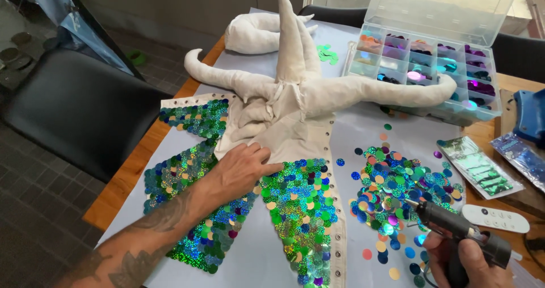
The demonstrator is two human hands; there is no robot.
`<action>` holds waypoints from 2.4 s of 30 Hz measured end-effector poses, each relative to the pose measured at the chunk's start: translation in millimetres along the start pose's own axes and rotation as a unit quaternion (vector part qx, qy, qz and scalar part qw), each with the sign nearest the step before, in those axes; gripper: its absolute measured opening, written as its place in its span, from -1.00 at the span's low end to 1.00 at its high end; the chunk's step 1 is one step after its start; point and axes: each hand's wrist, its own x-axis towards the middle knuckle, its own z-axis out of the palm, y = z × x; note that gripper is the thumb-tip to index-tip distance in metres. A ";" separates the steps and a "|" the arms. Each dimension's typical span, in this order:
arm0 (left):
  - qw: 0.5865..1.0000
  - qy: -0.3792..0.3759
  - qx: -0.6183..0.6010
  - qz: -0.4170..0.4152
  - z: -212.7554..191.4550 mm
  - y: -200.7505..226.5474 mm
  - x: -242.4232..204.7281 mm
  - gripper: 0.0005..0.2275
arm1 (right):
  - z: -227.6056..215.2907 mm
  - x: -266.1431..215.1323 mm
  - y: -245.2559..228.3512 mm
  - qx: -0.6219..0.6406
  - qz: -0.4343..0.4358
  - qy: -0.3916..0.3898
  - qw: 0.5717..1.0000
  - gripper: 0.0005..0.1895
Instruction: Gluing decorative sequins onto a fabric garment or accessory using a hot glue gun.
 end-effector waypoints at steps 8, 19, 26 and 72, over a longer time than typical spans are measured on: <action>0.999 -0.008 -0.005 0.032 -0.6 -5.4 10.8 -0.53 | -2.1 2.5 4.7 -0.006 0.009 0.029 1.000 -0.28; 0.996 -0.058 -0.005 0.065 -10.8 -16.2 19.1 -0.46 | 2.3 -5.2 -7.2 0.027 -0.019 0.007 0.999 -0.27; 0.992 -0.009 -0.124 -0.002 -16.9 -8.9 32.9 -0.44 | 37.8 -25.0 -39.2 -0.024 -0.083 0.084 0.993 -0.22; 0.902 0.111 -0.380 -0.172 13.0 45.9 57.0 -0.84 | 122.6 -45.0 -79.1 -0.135 -0.109 0.064 0.983 -0.57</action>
